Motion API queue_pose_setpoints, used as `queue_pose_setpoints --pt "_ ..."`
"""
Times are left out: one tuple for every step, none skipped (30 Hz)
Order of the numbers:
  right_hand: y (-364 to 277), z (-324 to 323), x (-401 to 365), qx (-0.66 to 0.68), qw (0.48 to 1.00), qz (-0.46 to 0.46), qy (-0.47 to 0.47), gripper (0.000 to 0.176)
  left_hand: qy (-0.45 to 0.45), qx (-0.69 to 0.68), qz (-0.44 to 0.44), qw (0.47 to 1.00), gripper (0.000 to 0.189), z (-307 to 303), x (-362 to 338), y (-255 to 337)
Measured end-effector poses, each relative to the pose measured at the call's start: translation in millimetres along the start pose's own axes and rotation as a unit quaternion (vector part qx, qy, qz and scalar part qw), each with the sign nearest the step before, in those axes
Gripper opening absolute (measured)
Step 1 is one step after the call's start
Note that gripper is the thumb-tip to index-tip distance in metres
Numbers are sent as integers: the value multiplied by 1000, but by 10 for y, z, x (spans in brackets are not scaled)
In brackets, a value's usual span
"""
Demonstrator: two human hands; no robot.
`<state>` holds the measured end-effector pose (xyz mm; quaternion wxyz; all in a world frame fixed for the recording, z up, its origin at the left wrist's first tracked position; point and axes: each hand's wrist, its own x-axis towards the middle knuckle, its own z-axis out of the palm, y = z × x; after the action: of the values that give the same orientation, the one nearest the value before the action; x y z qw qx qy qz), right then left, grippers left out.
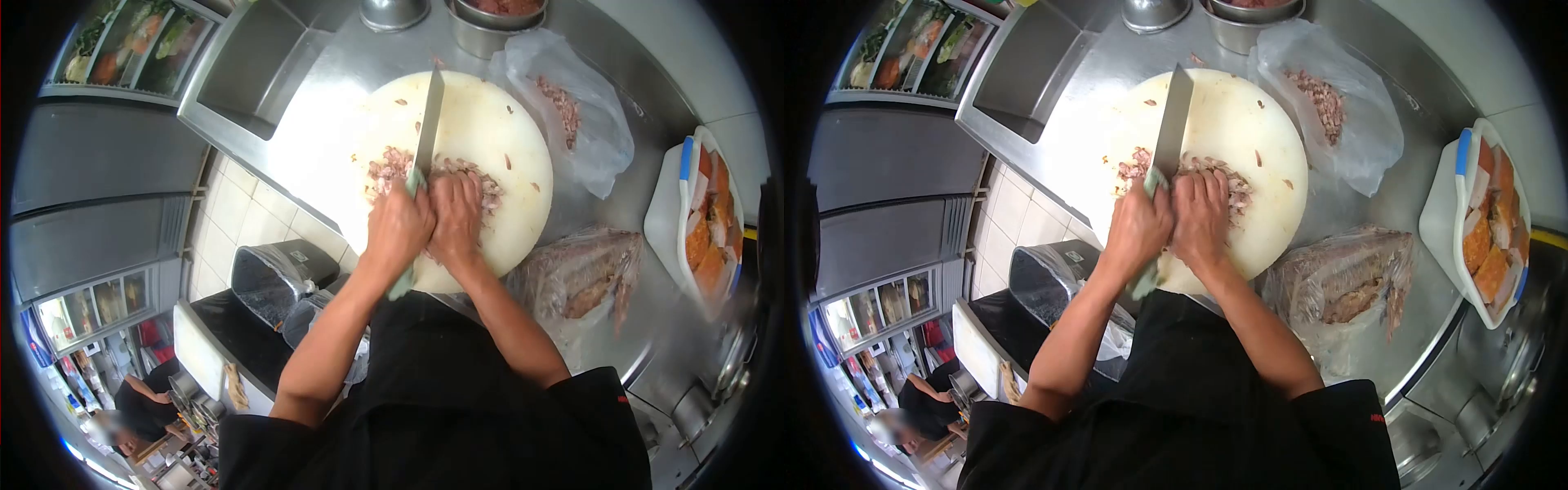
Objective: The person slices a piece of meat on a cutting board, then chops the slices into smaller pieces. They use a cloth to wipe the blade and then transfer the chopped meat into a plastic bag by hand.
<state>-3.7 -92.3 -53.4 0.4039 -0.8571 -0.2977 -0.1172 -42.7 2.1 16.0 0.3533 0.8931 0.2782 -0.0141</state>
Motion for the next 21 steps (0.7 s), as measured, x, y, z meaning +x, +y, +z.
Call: queue_pose_setpoints --pt "-1 -28 -13 25 1000 5 -9 20 5 0 3 1000 28 -53 80 27" --pt "40 -28 -15 26 1000 -7 -7 22 3 -18 -3 1000 28 -128 138 73" --pt "43 -21 14 23 1000 -15 -1 22 3 -37 -7 999 29 -224 188 157" --pt "24 -16 13 30 999 -3 28 21 5 -27 -19 999 30 -337 65 222" --pt "4 -10 -3 39 998 13 54 20 5 -25 -18 1000 30 -415 -93 252" --pt "5 -9 12 40 998 14 55 20 9 -26 -24 999 29 -475 -254 263" --pt "9 -15 13 38 998 5 50 18 11 -26 -32 999 28 -500 -412 239" --pt "15 -19 2 36 998 -5 42 17 5 -13 -24 1000 27 -494 -555 187" --pt "22 -13 -5 36 999 -4 38 17 0 -1 -15 1000 27 -476 -689 143" --pt "33 2 -3 31 999 -7 40 16 -10 9 -26 1000 25 -442 -831 119" --pt "30 11 -3 26 999 -8 46 15 -22 21 -34 999 24 -418 -944 105" --pt "24 12 -6 26 999 -8 45 15 -27 22 -36 999 23 -400 -1004 85" --pt "15 6 -9 28 999 5 35 13 -28 22 -37 999 23 -405 -1088 57" --pt "13 -1 -8 30 999 17 26 12 -33 27 -39 998 22 -422 -1174 21" --pt "13 -4 -6 28 999 18 25 12 -38 31 -40 998 22 -432 -1226 -4" --pt "9 -5 -6 28 999 15 23 12 -41 30 -40 998 22 -437 -1250 -15" --pt "9 -6 -1 28 999 13 22 12 -41 26 -33 998 22 -445 -1266 -25" --pt "10 -11 13 26 999 17 21 12 -42 22 -25 999 22 -451 -1275 -35" --pt "5 -19 13 17 1000 13 15 12 -43 18 -20 999 21 -449 -1294 -43" --pt "1 -22 2 8 1000 8 9 12 -43 8 -11 999 22 -390 -1127 -45" --pt "8 -10 -8 8 1000 9 7 12 -44 8 -12 999 22 -322 -909 -41"
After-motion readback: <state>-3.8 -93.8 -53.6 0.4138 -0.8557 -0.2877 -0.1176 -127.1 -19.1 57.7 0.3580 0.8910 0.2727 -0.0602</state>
